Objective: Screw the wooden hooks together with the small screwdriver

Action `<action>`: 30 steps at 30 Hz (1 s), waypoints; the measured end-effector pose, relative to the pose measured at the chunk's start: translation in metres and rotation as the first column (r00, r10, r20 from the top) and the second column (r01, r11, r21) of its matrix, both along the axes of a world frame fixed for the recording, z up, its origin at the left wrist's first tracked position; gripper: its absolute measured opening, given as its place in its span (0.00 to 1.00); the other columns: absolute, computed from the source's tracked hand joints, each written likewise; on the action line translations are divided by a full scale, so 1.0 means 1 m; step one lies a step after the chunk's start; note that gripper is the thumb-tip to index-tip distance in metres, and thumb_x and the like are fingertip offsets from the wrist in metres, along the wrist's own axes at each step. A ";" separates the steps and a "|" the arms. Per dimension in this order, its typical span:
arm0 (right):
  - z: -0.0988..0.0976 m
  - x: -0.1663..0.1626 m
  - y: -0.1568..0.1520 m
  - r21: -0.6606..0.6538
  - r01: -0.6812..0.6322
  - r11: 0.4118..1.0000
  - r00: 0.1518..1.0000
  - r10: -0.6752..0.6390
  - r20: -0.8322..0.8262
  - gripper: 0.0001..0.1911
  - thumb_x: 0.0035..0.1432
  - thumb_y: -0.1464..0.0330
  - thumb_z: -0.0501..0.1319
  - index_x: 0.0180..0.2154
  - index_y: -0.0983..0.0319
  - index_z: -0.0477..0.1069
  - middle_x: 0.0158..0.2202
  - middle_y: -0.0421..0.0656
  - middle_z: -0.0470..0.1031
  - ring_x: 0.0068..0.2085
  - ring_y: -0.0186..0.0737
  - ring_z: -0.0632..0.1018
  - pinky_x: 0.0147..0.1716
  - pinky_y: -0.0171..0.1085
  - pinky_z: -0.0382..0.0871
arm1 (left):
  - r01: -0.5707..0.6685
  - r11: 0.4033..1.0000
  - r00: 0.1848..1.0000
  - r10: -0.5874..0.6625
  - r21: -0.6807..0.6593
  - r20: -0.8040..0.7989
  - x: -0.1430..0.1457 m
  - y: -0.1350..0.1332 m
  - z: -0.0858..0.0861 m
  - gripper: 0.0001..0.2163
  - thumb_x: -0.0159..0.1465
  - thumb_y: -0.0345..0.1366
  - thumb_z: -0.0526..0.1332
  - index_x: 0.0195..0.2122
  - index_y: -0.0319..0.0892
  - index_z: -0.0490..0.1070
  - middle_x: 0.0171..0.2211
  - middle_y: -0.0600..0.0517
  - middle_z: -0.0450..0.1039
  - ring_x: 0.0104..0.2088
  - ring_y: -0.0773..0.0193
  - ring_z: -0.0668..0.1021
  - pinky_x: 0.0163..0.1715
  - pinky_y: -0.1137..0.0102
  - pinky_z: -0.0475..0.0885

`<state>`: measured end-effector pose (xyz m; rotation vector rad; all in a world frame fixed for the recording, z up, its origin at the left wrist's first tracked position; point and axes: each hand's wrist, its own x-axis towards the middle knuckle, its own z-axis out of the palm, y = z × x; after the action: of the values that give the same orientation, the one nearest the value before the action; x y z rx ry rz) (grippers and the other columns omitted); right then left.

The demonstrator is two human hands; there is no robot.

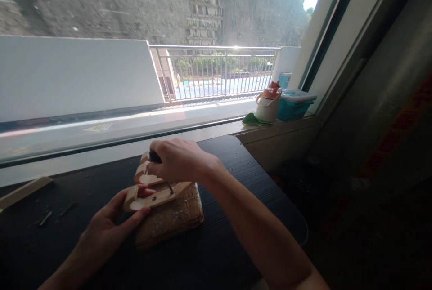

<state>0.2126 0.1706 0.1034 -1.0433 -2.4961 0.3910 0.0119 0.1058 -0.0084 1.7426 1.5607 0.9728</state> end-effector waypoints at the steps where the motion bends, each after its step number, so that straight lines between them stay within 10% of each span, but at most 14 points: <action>1: 0.000 -0.001 -0.001 -0.008 -0.009 1.000 1.000 0.009 -0.005 0.12 0.55 0.61 0.54 0.36 0.62 0.69 0.30 0.41 0.72 0.28 0.32 0.67 0.26 0.32 0.52 | -0.003 1.000 1.000 0.003 0.001 -0.004 0.000 0.000 0.001 0.19 0.54 0.49 0.61 0.44 0.46 0.68 0.47 0.52 0.72 0.49 0.56 0.73 0.55 0.63 0.62; 15: 0.000 -0.002 -0.004 0.110 0.084 0.990 0.994 -0.091 0.060 0.12 0.57 0.60 0.54 0.33 0.62 0.69 0.26 0.42 0.72 0.26 0.34 0.67 0.24 0.34 0.50 | 0.012 1.000 1.000 -0.012 0.018 0.012 0.002 0.000 0.002 0.19 0.54 0.49 0.61 0.44 0.44 0.69 0.46 0.50 0.74 0.49 0.55 0.74 0.54 0.62 0.64; 22: 0.005 0.001 -0.012 -0.005 -0.118 0.993 0.992 0.118 0.046 0.13 0.58 0.61 0.51 0.40 0.59 0.68 0.32 0.40 0.74 0.31 0.34 0.69 0.27 0.33 0.52 | -0.025 0.999 0.999 0.025 0.025 -0.025 0.001 0.000 0.005 0.20 0.52 0.50 0.61 0.43 0.45 0.70 0.44 0.51 0.75 0.46 0.55 0.76 0.53 0.62 0.66; 30: 0.002 0.001 -0.002 0.061 0.028 0.998 0.999 -0.031 0.042 0.14 0.57 0.59 0.54 0.33 0.62 0.69 0.29 0.41 0.72 0.27 0.32 0.65 0.25 0.33 0.50 | 0.015 1.000 1.000 -0.015 0.020 0.002 -0.001 0.002 -0.002 0.19 0.55 0.49 0.61 0.45 0.45 0.69 0.48 0.50 0.72 0.51 0.55 0.73 0.56 0.62 0.62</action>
<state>0.2132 0.1689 0.1054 -1.0736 -2.5108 0.2853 0.0106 0.1073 -0.0106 1.7637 1.5392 0.9860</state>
